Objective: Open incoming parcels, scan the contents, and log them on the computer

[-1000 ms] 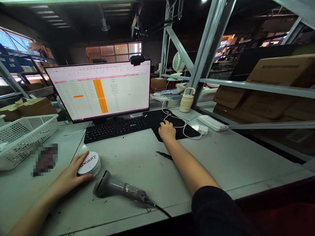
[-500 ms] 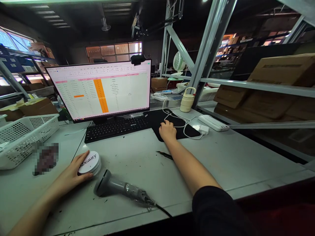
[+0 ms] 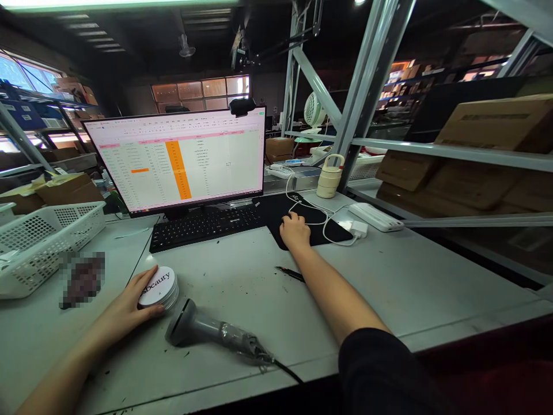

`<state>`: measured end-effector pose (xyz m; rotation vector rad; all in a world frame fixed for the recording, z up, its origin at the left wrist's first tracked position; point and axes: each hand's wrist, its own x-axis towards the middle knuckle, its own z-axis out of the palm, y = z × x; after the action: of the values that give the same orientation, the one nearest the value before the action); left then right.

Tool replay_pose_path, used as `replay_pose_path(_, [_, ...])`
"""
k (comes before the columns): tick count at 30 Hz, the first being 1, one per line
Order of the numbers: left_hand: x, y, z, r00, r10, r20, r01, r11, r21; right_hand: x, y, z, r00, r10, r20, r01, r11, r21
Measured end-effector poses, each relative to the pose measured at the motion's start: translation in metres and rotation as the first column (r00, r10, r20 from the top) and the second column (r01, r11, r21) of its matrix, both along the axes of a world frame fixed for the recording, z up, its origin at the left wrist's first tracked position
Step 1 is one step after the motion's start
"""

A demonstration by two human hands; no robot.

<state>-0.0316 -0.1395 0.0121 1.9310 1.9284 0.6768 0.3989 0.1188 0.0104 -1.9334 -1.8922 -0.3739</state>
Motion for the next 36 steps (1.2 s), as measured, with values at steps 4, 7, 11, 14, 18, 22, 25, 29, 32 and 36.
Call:
replay_pose_path(4, [0.0022, -0.0004, 0.0029, 1.0, 0.001, -0.001, -0.001, 1.0, -0.014, -0.0004, -0.0002, -0.0001, 1.0, -0.001, 0.005, 0.001, 1.0, 0.002])
replay_pose_path(7, [0.0045, -0.0008, 0.0068, 1.0, 0.017, -0.006, -0.017, 0.998, -0.061, -0.0004, -0.0006, -0.0003, 1.0, -0.005, 0.013, 0.005, 1.0, 0.003])
replay_pose_path(11, [0.0044, -0.0008, 0.0081, 1.0, 0.023, -0.01, -0.023, 0.998, -0.066, -0.0005, -0.0013, -0.0002, 1.0, -0.002, 0.015, 0.002, 1.0, 0.01])
replay_pose_path(14, [0.0023, -0.0004, 0.0057, 1.0, 0.014, -0.01, -0.015, 0.999, -0.043, -0.001, -0.0014, 0.0002, 1.0, -0.004, 0.005, 0.004, 1.0, 0.003])
replay_pose_path(18, [0.0003, 0.0002, 0.002, 1.0, 0.01, -0.011, -0.01, 0.999, -0.032, -0.0007, 0.0002, -0.0008, 1.0, -0.001, 0.003, 0.001, 1.0, 0.007])
replay_pose_path(22, [-0.0007, 0.0008, -0.0005, 1.0, -0.007, -0.01, 0.006, 1.0, -0.024, 0.0004, 0.0018, -0.0023, 1.0, 0.004, -0.005, -0.004, 1.0, 0.009])
replay_pose_path(25, [-0.0011, 0.0008, -0.0008, 1.0, -0.002, -0.013, 0.002, 1.0, -0.021, 0.0003, 0.0013, -0.0022, 1.0, 0.011, -0.008, -0.01, 1.0, 0.027])
replay_pose_path(29, [-0.0006, 0.0, 0.0008, 1.0, 0.005, -0.013, -0.005, 1.0, -0.008, -0.0001, 0.0002, -0.0019, 1.0, 0.011, -0.002, -0.011, 0.999, 0.035])
replay_pose_path(32, [0.001, -0.0001, 0.0028, 1.0, -0.001, -0.007, 0.001, 1.0, -0.018, 0.0, 0.0003, -0.002, 1.0, 0.018, -0.001, -0.018, 0.999, 0.027])
replay_pose_path(36, [0.0039, 0.0001, 0.0062, 1.0, 0.003, 0.0, -0.003, 0.999, -0.054, -0.0006, -0.0005, -0.001, 0.999, 0.05, -0.009, -0.05, 0.998, 0.034])
